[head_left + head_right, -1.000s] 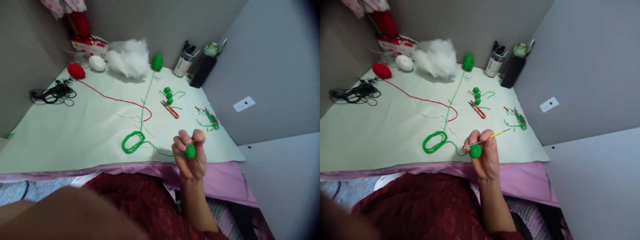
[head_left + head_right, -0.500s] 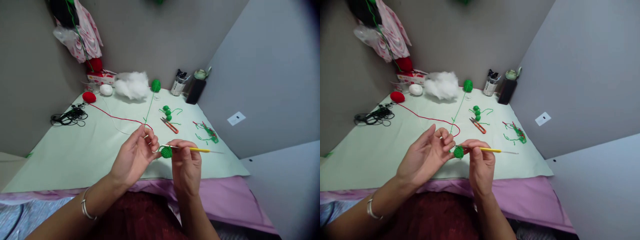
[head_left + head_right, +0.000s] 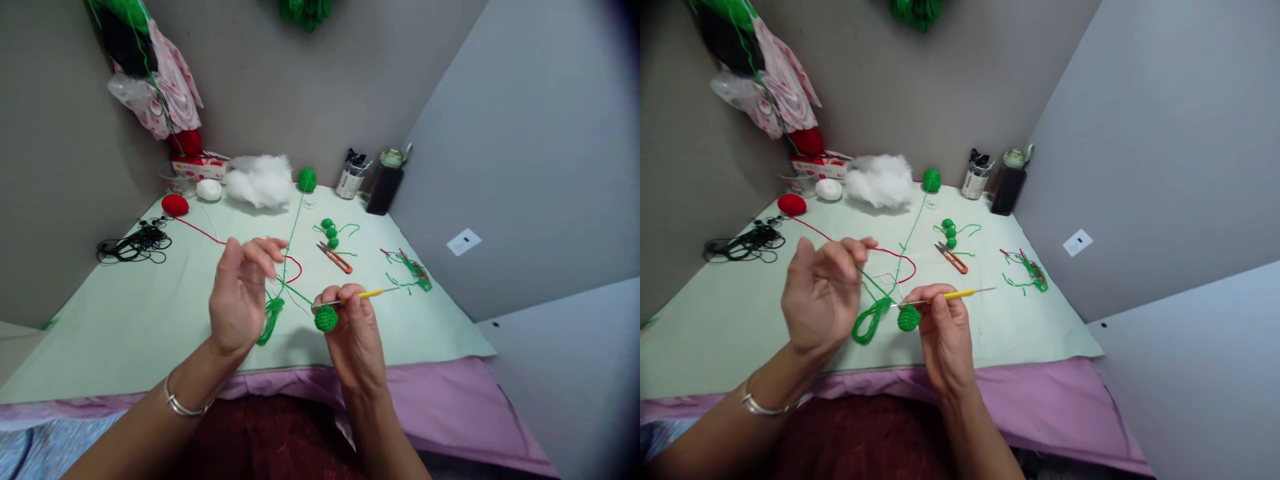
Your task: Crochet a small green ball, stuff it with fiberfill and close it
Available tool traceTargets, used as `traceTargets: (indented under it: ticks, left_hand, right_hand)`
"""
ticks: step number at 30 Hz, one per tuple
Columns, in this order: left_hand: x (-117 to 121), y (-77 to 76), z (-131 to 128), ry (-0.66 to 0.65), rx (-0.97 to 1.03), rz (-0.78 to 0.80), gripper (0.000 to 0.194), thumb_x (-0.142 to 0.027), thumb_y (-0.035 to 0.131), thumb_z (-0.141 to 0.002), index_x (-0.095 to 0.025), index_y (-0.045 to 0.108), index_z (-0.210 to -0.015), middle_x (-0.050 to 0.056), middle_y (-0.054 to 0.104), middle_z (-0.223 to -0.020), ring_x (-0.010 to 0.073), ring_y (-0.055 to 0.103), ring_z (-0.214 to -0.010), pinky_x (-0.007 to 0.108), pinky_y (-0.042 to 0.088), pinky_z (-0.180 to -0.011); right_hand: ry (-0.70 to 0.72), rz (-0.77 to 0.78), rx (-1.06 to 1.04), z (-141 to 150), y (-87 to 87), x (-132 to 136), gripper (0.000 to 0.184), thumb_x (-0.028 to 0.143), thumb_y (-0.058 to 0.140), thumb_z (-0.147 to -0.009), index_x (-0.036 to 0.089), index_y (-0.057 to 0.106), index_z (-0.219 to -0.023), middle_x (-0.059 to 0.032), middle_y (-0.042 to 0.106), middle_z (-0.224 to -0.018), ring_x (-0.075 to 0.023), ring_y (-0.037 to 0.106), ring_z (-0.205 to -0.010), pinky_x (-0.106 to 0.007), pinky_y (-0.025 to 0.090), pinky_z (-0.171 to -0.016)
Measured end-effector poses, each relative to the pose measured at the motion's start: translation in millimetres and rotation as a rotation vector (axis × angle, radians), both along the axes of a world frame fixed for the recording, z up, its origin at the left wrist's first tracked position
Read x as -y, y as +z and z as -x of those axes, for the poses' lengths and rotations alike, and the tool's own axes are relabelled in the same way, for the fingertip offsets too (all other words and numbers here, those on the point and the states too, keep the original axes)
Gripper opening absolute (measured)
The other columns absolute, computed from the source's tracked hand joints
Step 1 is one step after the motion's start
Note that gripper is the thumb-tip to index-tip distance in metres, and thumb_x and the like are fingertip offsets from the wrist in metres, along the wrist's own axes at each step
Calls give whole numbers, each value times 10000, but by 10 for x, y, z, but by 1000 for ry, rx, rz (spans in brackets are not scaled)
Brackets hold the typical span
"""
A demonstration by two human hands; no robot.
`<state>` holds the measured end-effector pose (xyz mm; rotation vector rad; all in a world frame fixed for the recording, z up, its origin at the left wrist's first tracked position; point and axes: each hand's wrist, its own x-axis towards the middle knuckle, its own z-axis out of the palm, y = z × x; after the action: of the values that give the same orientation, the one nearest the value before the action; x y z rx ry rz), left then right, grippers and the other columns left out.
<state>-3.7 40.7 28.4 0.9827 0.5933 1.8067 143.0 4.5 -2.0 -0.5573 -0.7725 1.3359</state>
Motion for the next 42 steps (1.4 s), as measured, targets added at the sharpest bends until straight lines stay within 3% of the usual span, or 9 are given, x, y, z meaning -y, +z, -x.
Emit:
traceTargets:
  ticks: [2, 3, 5, 7, 10, 12, 19, 28, 42]
  left_hand:
    - [-17, -127, 43, 132, -434, -226, 645, -525, 389, -1078, -267, 689, -568, 53, 763, -962, 294, 575, -1318, 491, 42, -1323]
    - [-2, -194, 64, 118, -643, -288, 586, -489, 418, -1078, -275, 747, -643, 48, 786, -1104, 308, 497, -1426, 512, -52, -1319]
    - [73, -304, 93, 48, -805, -283, 400, -390, 456, -1074, -279, 835, -1013, 57, 728, -1360, 313, 373, -1536, 540, -6, -1317]
    - [182, -367, 95, -166, -765, -168, 383, -357, 489, -1067, -283, 722, -1363, 70, 655, -1482, 307, 398, -1516, 527, 205, -1282]
    - [323, -390, 56, -406, -588, 79, 406, -386, 611, -1027, -314, 682, -1419, 60, 695, -1380, 288, 556, -1313, 451, 368, -1180]
    - [369, -390, 26, -460, -465, 191, 389, -384, 681, -992, -328, 710, -1376, 43, 716, -1259, 251, 593, -1176, 393, 430, -1094]
    - [355, -379, 8, -496, -251, 291, 373, -299, 830, -881, -355, 786, -1247, 13, 698, -1087, 186, 562, -1046, 297, 457, -966]
    - [371, -369, 5, -533, -198, 319, 350, -298, 808, -900, -342, 783, -1246, 19, 707, -1107, 182, 585, -1086, 301, 463, -1013]
    - [355, -369, 3, -535, -187, 370, 516, -269, 843, -847, -278, 719, -1348, 18, 640, -978, 194, 597, -1000, 334, 473, -987]
  right_hand:
    - [-12, 11, 7, 7, -18, -1, 170, 437, 804, -896, 275, 761, -863, 13, 730, -814, -130, 670, -769, -259, 518, -732]
    - [-34, 8, 17, 8, -31, -3, 168, 433, 804, -897, 274, 764, -864, 13, 727, -816, -128, 663, -773, -256, 512, -733]
    - [-84, -14, 49, 9, -64, -6, 153, 422, 792, -911, 274, 776, -876, 9, 737, -839, -120, 649, -777, -245, 499, -724]
    - [-128, -47, 88, 13, -97, 1, 139, 407, 773, -931, 276, 790, -888, 7, 752, -867, -109, 626, -759, -235, 488, -707]
    - [-178, -85, 153, 18, -133, 30, 123, 376, 748, -955, 282, 800, -896, 13, 765, -886, -97, 581, -715, -230, 474, -687]
    - [-193, -94, 189, 20, -147, 49, 117, 366, 736, -963, 289, 802, -905, 12, 775, -899, -102, 578, -722, -235, 471, -688]
    - [-214, -78, 217, 27, -167, 45, 123, 354, 720, -970, 282, 800, -909, -3, 784, -900, -119, 570, -706, -258, 468, -684]
    - [-211, -40, 208, 28, -179, 48, 128, 360, 728, -959, 270, 796, -899, -7, 778, -903, -120, 569, -708, -267, 464, -694]
    - [-195, 29, 212, 23, -205, 56, 141, 388, 749, -937, 263, 794, -893, -13, 777, -900, -120, 576, -707, -269, 461, -689]
